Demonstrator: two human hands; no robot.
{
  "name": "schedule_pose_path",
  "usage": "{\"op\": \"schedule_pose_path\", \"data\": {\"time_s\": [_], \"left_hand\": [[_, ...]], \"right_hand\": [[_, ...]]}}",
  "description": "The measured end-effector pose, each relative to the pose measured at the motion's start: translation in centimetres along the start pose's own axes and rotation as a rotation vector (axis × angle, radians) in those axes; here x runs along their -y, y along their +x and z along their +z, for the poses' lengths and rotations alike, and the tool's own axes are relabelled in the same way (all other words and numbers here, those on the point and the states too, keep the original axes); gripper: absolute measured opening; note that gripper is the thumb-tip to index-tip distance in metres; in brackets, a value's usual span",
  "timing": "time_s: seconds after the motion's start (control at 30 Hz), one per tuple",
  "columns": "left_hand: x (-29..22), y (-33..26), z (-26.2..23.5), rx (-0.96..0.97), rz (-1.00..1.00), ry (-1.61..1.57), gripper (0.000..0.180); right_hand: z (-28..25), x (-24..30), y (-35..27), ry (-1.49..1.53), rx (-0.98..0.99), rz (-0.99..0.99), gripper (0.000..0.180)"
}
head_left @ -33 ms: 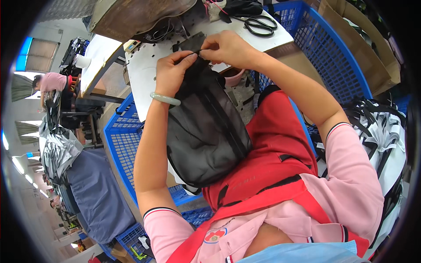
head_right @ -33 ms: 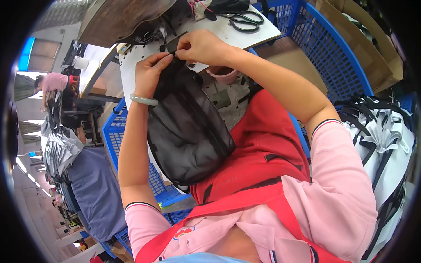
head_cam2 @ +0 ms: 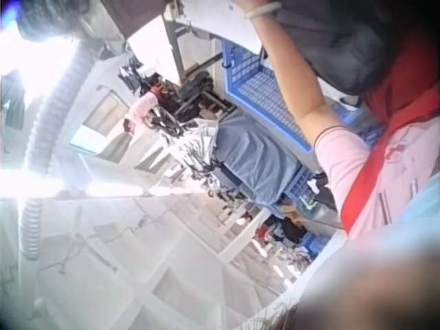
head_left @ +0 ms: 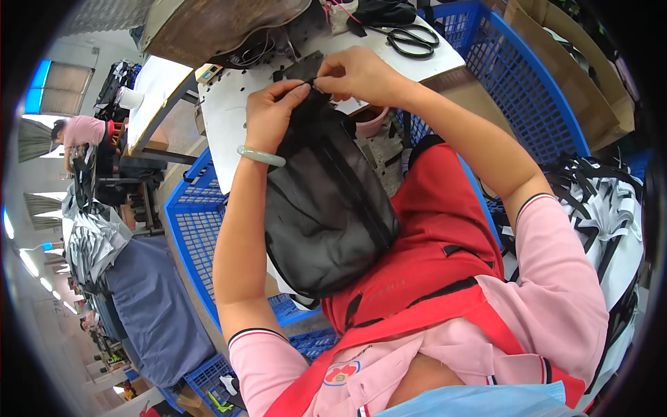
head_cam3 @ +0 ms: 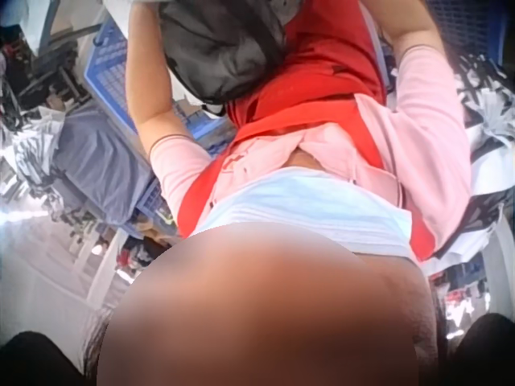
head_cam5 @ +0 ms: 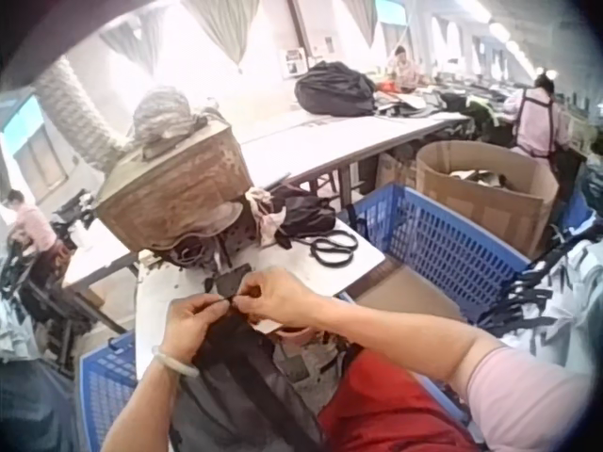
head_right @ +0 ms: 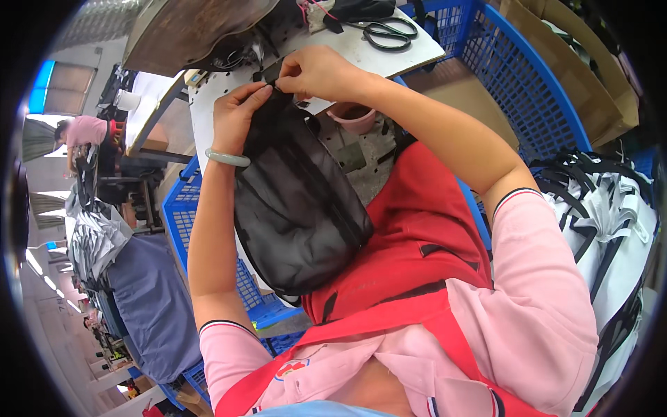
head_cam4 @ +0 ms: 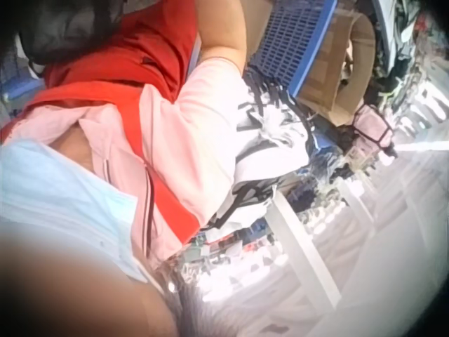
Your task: Assemble and sew various components of a backpack using an industrial sewing machine.
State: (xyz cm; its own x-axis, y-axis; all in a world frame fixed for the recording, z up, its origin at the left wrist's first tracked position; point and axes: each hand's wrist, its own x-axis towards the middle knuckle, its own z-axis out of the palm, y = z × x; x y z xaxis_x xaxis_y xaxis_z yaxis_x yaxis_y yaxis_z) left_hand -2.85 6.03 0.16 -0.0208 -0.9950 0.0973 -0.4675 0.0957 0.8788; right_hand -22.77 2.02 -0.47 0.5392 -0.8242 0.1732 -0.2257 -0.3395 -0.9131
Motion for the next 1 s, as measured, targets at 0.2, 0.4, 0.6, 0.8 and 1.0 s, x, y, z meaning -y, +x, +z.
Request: {"op": "schedule_pose_path", "data": {"time_s": [0.2,0.4,0.6,0.8,1.0], "left_hand": [[0.7,1.8,0.1,-0.076,-0.075,-0.210,0.024],[1.7,3.1,-0.4,-0.103,-0.046,-0.188,0.024],[2.0,4.5,-0.8,-0.116,-0.013,-0.230,0.020],[2.2,5.2,-1.1,-0.139,-0.011,-0.293,0.020],[1.0,2.2,-3.5,-0.120,0.099,-0.014,0.023]], "right_hand": [[-0.1,-1.5,2.6,0.062,0.016,-0.018,0.027],[0.0,-1.9,3.7,0.077,0.001,-0.075,0.026],[0.2,-2.0,4.9,0.029,-0.044,-0.074,0.026],[0.6,-2.1,4.9,0.271,-0.113,-0.008,0.027],[0.6,-1.4,-0.2,0.310,-0.020,0.065,0.031]]}}
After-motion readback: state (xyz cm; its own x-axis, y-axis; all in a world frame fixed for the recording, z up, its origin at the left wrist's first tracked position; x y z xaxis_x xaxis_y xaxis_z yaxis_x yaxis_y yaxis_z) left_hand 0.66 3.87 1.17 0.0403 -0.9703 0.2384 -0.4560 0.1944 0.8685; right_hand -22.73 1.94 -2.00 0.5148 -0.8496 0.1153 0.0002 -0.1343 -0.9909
